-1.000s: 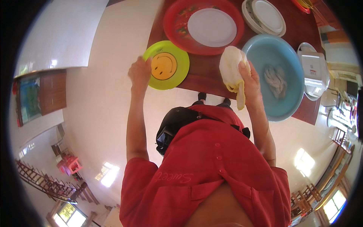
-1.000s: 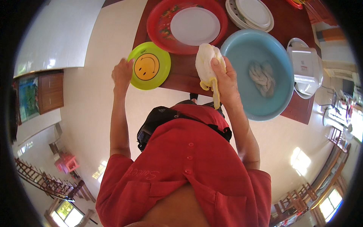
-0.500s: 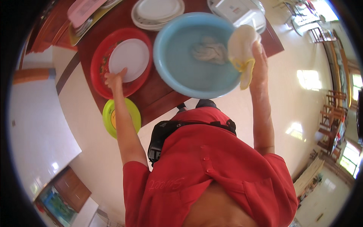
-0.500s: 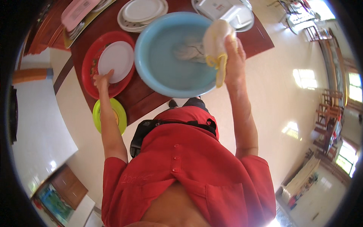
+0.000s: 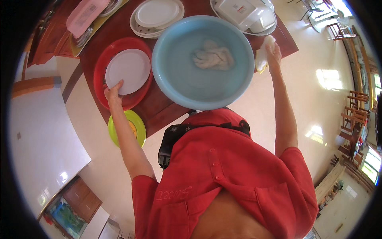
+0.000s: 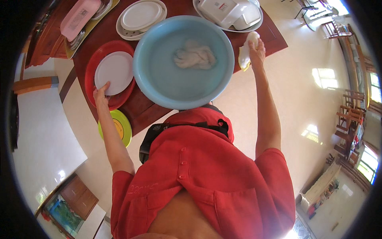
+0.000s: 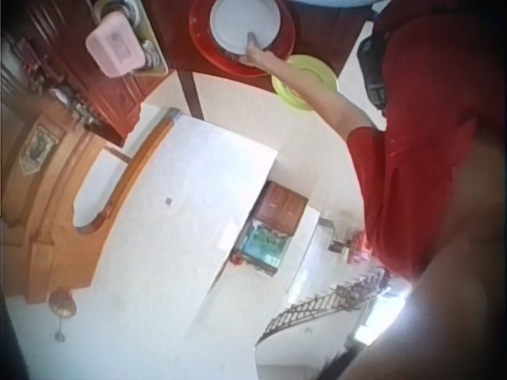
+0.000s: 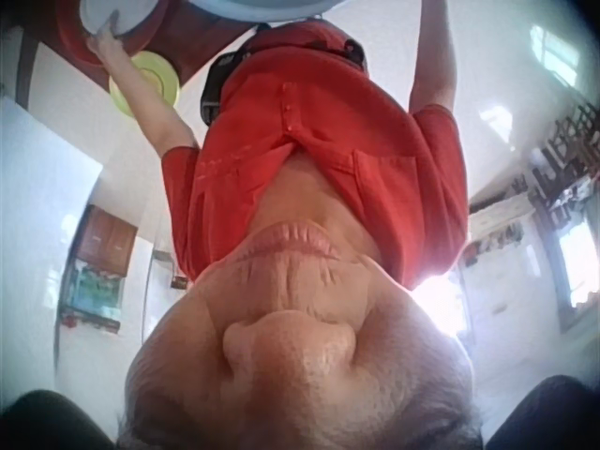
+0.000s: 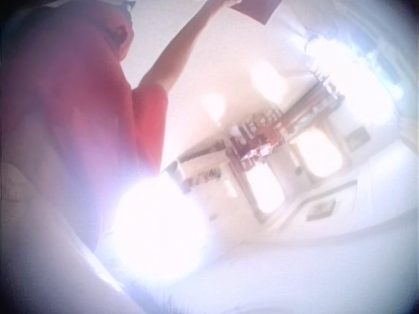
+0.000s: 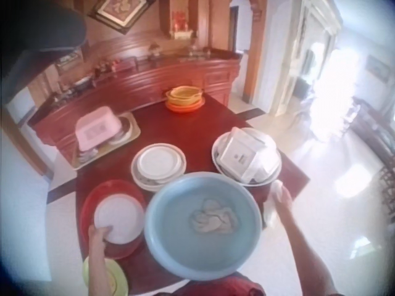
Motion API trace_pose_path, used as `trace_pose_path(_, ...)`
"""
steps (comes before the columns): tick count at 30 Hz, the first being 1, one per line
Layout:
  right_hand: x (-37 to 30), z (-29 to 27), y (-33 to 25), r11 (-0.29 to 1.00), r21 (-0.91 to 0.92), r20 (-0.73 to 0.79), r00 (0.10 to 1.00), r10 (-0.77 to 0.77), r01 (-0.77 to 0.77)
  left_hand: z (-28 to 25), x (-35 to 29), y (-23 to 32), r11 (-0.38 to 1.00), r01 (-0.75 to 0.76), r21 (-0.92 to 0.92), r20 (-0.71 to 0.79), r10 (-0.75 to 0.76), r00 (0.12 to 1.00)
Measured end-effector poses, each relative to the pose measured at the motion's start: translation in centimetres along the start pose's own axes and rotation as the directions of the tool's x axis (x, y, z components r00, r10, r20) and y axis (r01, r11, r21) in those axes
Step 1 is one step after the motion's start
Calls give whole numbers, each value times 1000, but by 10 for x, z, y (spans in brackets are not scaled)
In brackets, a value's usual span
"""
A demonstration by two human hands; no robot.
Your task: The person washes plates and trays in a basin of water using a cloth. They wipe a red tray with a cloth and then stack the washed plates onto the red tray.
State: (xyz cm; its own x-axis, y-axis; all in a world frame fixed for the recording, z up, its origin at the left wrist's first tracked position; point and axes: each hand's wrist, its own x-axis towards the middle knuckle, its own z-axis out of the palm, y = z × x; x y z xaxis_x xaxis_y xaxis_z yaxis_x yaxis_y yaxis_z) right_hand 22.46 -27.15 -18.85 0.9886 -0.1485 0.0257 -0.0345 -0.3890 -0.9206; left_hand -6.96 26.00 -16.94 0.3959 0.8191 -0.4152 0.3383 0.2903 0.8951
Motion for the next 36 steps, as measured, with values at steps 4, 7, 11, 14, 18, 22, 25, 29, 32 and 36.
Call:
trace_pose_path(4, 11, 19, 0, 886, -463, 130, 991, 23, 40, -10, -13, -2, 955, -37, -295, 27, 47, 999)
trace_pose_path(7, -24, 35, -63, 613, -688, 78, 879, -471, 389, -13, -37, 4, 896, -151, -418, -35, 150, 988)
trace_pose_path(11, -61, 55, -127, 693, -85, 462, 644, -610, 716, -34, -82, 39, 823, -278, -496, -108, 259, 960)
trace_pose_path(14, -86, 87, -125, 689, 109, 725, 417, -548, 716, -25, -131, 72, 816, -359, -454, -156, 324, 933)
trace_pose_path(18, -106, 110, -88, 222, -141, 924, 209, -321, 965, 30, -176, 84, 821, -480, -309, -101, 474, 875)
trace_pose_path(22, -114, 113, -94, -2, -59, 995, 59, -82, 998, 87, -197, 62, 804, -577, -142, -65, 574, 816)
trace_pose_path(25, -105, 122, -74, -120, -221, 961, 195, -194, 968, 121, -190, 39, 844, -531, -71, 8, 533, 846)
trace_pose_path(29, -73, 133, -46, 410, -116, 838, 310, -448, 905, 155, -184, 8, 881, -414, -227, 114, 447, 887)
trace_pose_path(32, -96, 104, -105, 888, -90, 778, 588, -220, 451, 162, -182, -11, 924, -257, -283, 171, 312, 935)
trace_pose_path(36, -118, 89, -121, 967, -93, 810, 583, -64, 236, 176, -176, -19, 939, -6, -345, 316, 122, 941)
